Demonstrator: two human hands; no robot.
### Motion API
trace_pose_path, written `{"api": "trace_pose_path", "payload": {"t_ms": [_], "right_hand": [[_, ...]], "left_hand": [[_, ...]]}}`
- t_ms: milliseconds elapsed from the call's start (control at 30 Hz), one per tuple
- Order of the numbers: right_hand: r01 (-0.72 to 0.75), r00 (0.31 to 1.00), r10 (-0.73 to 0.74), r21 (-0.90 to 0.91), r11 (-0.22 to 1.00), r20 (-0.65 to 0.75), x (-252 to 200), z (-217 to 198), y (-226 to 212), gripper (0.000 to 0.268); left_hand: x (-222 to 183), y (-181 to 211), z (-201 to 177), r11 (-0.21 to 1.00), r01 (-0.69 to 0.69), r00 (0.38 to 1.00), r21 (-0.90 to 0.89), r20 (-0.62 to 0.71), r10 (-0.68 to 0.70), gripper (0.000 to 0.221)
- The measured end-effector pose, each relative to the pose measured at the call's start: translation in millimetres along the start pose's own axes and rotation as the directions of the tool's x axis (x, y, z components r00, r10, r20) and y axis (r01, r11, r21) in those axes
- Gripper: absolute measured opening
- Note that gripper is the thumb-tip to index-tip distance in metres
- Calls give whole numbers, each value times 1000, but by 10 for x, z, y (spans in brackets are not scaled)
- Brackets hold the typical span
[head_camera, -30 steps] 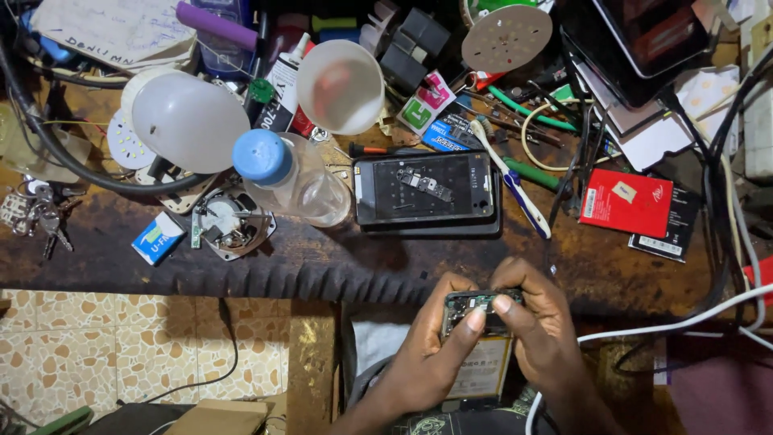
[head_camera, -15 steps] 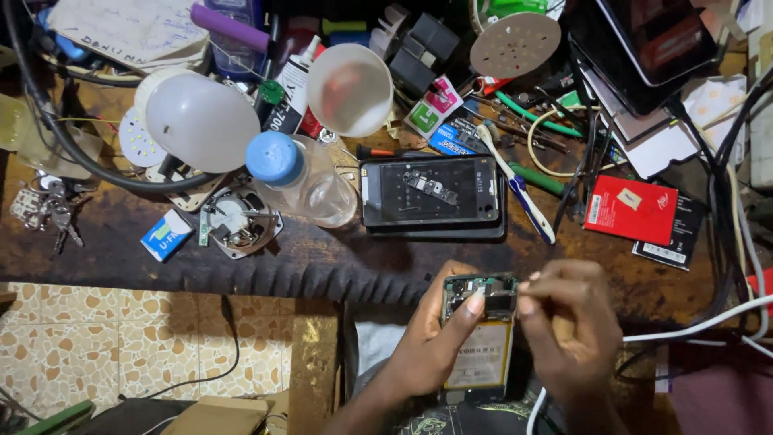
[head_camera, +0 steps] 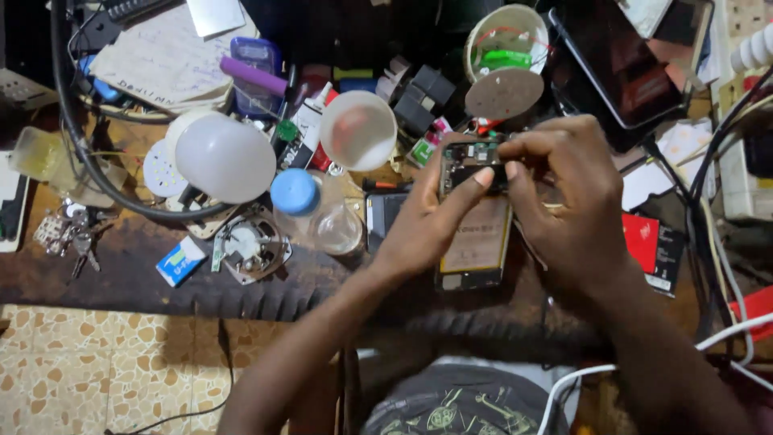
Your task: Disassembling and reassembling the internal components of a smartphone on a workbench.
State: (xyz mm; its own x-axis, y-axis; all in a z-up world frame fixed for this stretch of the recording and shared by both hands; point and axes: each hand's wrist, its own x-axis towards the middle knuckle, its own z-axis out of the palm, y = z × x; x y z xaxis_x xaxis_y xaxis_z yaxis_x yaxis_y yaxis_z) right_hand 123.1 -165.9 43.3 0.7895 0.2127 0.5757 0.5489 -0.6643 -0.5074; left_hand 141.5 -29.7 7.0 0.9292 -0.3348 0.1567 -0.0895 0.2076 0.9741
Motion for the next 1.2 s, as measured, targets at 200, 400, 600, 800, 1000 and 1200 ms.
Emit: {"api": "trace_pose_path", "payload": {"t_ms": [200,400,600,800,1000,1200], "right_hand": [[13,998,-16,33,999,68,165,171,296,7],[-137,986,134,28,990,100,200,289,370,9],[-236,966,227,59,970,122,255,288,436,3],[-344,935,329,114,932,130,204,262,457,2],[-200,971,202,-25,979,126,234,260,471,4],[-106,991,112,-85,991,70,193,274,437,6]], "left_hand": [[185,-154,-112,974,175,983,-147,-30,-181,28],[273,-184,-199,986,127,992,-108,26,-125,27],[336,-191,-184,997,73,997,16,12,-73,30],[353,-139,-187,982,146,985,-120,105,-133,25],[354,-119,-209,983,181,980,19,75,-182,34],[343,-69,-244,976,203,971,-77,141,-191,26]]}}
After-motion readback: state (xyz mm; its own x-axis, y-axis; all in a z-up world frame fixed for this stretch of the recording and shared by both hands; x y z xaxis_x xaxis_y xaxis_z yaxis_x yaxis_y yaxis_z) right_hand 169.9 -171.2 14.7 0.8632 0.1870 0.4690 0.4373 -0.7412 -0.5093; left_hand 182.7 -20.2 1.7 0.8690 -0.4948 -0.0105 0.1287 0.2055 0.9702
